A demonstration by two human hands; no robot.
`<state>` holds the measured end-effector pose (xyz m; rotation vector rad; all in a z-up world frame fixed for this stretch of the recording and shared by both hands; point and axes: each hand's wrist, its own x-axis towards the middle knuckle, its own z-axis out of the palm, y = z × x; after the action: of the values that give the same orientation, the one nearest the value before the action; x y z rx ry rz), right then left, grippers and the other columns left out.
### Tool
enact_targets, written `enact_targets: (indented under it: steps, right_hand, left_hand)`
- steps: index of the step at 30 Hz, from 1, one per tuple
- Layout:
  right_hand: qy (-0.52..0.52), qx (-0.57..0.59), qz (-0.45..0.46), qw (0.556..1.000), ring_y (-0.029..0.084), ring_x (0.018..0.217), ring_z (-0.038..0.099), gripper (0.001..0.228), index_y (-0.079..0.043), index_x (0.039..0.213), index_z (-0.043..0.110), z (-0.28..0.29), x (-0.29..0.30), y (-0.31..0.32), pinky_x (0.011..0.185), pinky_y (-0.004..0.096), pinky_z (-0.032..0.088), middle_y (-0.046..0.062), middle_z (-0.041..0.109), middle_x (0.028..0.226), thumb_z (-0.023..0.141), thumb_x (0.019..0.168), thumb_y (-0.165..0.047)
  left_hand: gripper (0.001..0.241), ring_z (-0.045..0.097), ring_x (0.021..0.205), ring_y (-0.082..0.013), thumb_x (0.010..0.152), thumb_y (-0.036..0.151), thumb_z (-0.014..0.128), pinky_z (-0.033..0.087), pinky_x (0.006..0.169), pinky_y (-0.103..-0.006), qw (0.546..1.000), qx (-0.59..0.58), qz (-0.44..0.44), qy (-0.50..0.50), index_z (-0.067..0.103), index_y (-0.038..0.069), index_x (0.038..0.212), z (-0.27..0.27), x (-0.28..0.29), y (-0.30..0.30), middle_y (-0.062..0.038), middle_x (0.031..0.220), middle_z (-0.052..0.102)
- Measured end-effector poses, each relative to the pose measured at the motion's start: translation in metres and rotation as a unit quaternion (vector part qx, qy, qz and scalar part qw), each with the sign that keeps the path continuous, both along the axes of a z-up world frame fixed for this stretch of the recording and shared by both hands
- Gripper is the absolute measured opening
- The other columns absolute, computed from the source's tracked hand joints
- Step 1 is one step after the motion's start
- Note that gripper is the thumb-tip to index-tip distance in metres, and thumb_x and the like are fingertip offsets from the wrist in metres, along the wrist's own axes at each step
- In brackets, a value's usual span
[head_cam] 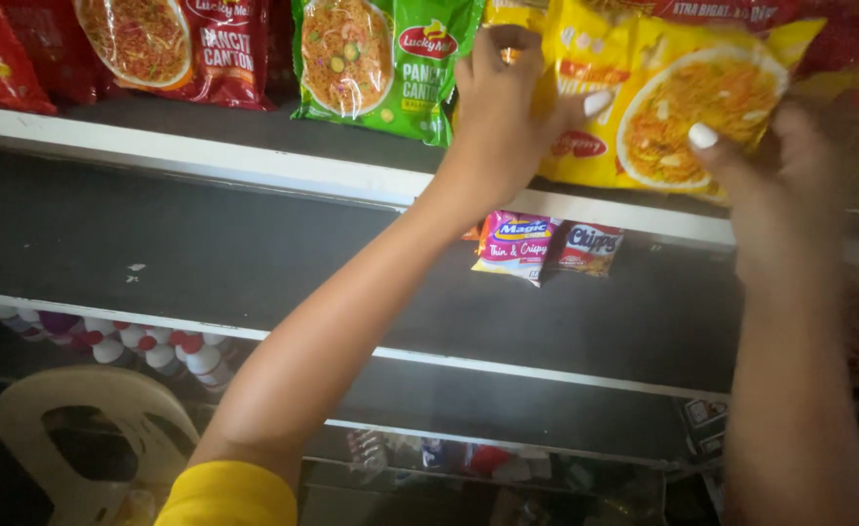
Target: Organizing and restocking various instant noodle packets on retail shelves.
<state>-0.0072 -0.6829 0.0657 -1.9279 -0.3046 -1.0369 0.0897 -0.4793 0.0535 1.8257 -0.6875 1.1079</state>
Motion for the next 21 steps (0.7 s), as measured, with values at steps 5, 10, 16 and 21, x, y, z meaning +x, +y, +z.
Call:
enact_targets:
  steps: [5, 10, 16, 21]
  right_hand:
    - [0.106, -0.008, -0.116, 0.988, 0.022, 0.107, 0.069, 0.026, -0.003, 0.128, 0.062, -0.013, 0.011, -0.007, 0.087, 0.037, 0.059, 0.01, 0.068, 0.119, 0.067, 0.104, -0.013]
    - [0.033, -0.029, 0.03, 0.999, 0.019, 0.122, 0.063, 0.039, -0.001, 0.137, 0.05, -0.036, 0.031, -0.035, 0.101, 0.033, 0.055, 0.01, 0.063, 0.132, 0.072, 0.106, -0.007]
    - [0.036, -0.008, 0.054, 0.998, 0.018, 0.128, 0.062, 0.046, -0.003, 0.137, 0.045, -0.027, 0.026, -0.018, 0.107, 0.032, 0.055, 0.009, 0.061, 0.136, 0.071, 0.099, -0.001]
    - [-0.009, -0.026, 0.046, 0.999, 0.02, 0.129, 0.062, 0.049, -0.005, 0.139, 0.046, -0.022, 0.023, -0.006, 0.106, 0.034, 0.056, 0.009, 0.061, 0.135, 0.071, 0.097, 0.004]
  left_hand:
    - [0.077, 0.038, 0.13, -0.0454, 0.086, 0.037, 0.086, 0.038, 0.113, -0.0479, 1.0, 0.009, -0.027, 0.013, 0.049, -0.003, 0.14, -0.02, 0.005, -0.001, -0.026, 0.147, 0.036]
    - [0.087, 0.037, 0.129, -0.0484, 0.081, 0.037, 0.088, 0.036, 0.111, -0.0507, 0.997, 0.046, -0.037, 0.048, 0.044, -0.002, 0.146, -0.021, 0.003, 0.005, -0.03, 0.146, 0.035]
    - [0.093, 0.048, 0.125, -0.0467, 0.078, 0.036, 0.09, 0.042, 0.107, -0.0495, 0.992, 0.07, -0.06, 0.082, 0.041, -0.002, 0.147, -0.019, 0.004, 0.012, -0.028, 0.14, 0.045]
    - [0.088, 0.058, 0.125, -0.0407, 0.08, 0.022, 0.087, 0.051, 0.107, -0.0417, 0.991, 0.032, -0.116, 0.066, 0.04, 0.0, 0.151, -0.027, 0.006, 0.01, -0.025, 0.141, 0.044]
